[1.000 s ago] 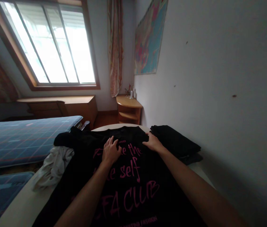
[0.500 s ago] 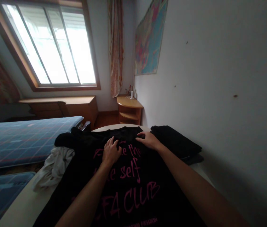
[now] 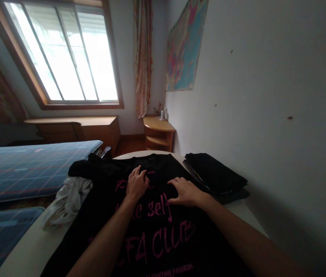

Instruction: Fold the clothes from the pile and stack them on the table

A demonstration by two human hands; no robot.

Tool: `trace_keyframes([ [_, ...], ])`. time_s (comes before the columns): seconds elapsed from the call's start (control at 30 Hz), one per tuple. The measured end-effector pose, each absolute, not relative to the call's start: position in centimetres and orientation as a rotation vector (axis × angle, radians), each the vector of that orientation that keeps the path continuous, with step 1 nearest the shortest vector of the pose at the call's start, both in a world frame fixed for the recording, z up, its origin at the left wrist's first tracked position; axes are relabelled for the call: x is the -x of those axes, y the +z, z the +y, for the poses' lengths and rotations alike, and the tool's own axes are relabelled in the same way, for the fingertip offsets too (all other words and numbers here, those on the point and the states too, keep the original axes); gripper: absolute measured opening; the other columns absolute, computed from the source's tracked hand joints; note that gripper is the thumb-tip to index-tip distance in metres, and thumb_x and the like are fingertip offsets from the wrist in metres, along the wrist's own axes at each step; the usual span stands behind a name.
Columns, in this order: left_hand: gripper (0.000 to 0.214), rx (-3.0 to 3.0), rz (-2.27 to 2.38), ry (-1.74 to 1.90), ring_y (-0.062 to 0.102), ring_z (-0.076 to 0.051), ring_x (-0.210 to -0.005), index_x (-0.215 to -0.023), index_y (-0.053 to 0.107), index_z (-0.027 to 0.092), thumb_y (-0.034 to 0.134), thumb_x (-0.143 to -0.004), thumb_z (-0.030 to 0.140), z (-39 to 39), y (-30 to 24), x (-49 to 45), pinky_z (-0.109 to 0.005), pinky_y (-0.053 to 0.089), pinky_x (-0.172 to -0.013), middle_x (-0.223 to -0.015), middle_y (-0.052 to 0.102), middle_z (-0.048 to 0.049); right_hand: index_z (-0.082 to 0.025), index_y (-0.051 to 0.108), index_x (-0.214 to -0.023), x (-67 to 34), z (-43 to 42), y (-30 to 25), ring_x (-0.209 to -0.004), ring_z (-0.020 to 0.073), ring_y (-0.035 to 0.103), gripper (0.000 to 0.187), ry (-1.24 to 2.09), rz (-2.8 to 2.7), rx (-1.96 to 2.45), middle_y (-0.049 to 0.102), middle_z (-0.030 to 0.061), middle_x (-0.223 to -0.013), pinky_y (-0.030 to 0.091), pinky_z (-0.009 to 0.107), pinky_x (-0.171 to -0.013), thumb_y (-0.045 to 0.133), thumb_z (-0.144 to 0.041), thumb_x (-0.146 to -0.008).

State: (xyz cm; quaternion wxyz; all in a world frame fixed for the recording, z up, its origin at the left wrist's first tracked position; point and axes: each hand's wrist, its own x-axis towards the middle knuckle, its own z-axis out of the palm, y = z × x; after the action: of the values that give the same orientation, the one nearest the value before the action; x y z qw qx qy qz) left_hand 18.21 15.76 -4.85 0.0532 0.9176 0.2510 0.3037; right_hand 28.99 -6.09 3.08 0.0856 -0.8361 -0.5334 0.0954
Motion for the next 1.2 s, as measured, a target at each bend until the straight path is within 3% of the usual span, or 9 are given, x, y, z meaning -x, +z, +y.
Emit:
trace_keyframes([
  [0.13,0.035,-2.796,0.726,0.956,0.049,-0.031,-0.132,-0.119,0.071,0.016,0.053,-0.089,0.023,15.8,-4.8,-18.2,-0.046,0.040,-0.112,-0.143,0.054,-0.0143,-0.016,0.043,-0.147,-28.6,-7.7,2.0,-0.127,0.0290,0.048,0.074,0.057,-1.633,2.549,0.049,0.0146,-0.144,0.041,0.040,-0.104,0.061,-0.014,-0.076],
  [0.23,0.037,-2.815,0.733,0.946,0.049,-0.031,-0.133,-0.121,0.070,0.016,0.052,-0.090,0.023,15.8,-5.0,-18.3,-0.045,0.040,-0.112,-0.144,0.054,-0.0136,-0.016,0.051,-0.142,-29.4,-8.5,1.6,-0.120,0.0257,0.053,0.067,0.029,-1.635,2.556,0.055,0.0127,-0.138,0.043,0.035,-0.101,0.059,-0.010,-0.076],
  [0.37,0.038,-2.824,0.747,0.928,0.049,-0.031,-0.133,-0.123,0.069,0.016,0.051,-0.090,0.023,15.8,-5.1,-18.3,-0.046,0.041,-0.111,-0.143,0.054,-0.0136,-0.019,0.069,-0.115,-29.9,-8.8,2.6,-0.104,0.0242,0.063,0.035,0.101,-1.605,2.525,0.067,0.0099,-0.117,0.046,0.032,-0.091,0.061,-0.037,-0.086],
  [0.43,0.038,-2.823,0.754,0.921,0.049,-0.030,-0.133,-0.123,0.069,0.016,0.050,-0.091,0.024,15.8,-5.1,-18.3,-0.046,0.041,-0.111,-0.144,0.054,-0.0134,-0.021,0.072,-0.102,-29.9,-8.5,3.4,-0.093,0.0238,0.066,0.043,0.175,-1.528,2.540,0.071,0.0088,-0.105,0.048,0.032,-0.081,0.050,-0.057,-0.092],
  [0.5,0.038,-2.821,0.757,0.914,0.049,-0.030,-0.133,-0.123,0.069,0.017,0.050,-0.091,0.024,15.8,-5.1,-18.3,-0.046,0.042,-0.111,-0.144,0.054,-0.0128,-0.022,0.072,-0.095,-30.2,-7.8,3.8,-0.087,0.0232,0.068,0.050,0.209,-1.434,2.581,0.073,0.0078,-0.096,0.047,0.031,-0.075,0.040,-0.061,-0.096],
  [0.67,0.038,-2.820,0.743,0.909,0.049,-0.029,-0.132,-0.123,0.069,0.017,0.049,-0.091,0.024,16.0,-5.3,-18.3,-0.045,0.042,-0.111,-0.144,0.054,-0.0132,-0.023,0.067,-0.115,-32.8,-5.2,3.0,-0.100,0.0239,0.068,0.028,-0.039,-1.238,2.732,0.071,0.0080,-0.114,0.048,0.031,-0.079,0.045,-0.030,-0.098],
  [0.9,0.038,-2.803,0.740,0.882,0.050,-0.029,-0.132,-0.123,0.069,0.017,0.050,-0.090,0.023,16.0,-5.1,-18.2,-0.045,0.043,-0.110,-0.144,0.054,-0.0126,-0.021,0.064,-0.123,-36.5,0.0,3.1,-0.110,0.0246,0.065,0.039,-0.083,-1.266,2.746,0.065,0.0106,-0.129,0.048,0.033,-0.088,0.036,-0.012,-0.097],
  [1.2,0.035,-2.795,0.711,0.867,0.049,-0.029,-0.132,-0.121,0.069,0.021,0.053,-0.090,0.027,15.8,-4.7,-18.2,-0.047,0.042,-0.111,-0.142,0.055,-0.0106,-0.025,0.057,-0.135,-39.3,5.2,2.8,-0.120,0.0218,0.060,0.046,0.021,-1.562,2.709,0.058,0.0075,-0.140,0.046,0.031,-0.096,0.043,-0.007,-0.094],
])
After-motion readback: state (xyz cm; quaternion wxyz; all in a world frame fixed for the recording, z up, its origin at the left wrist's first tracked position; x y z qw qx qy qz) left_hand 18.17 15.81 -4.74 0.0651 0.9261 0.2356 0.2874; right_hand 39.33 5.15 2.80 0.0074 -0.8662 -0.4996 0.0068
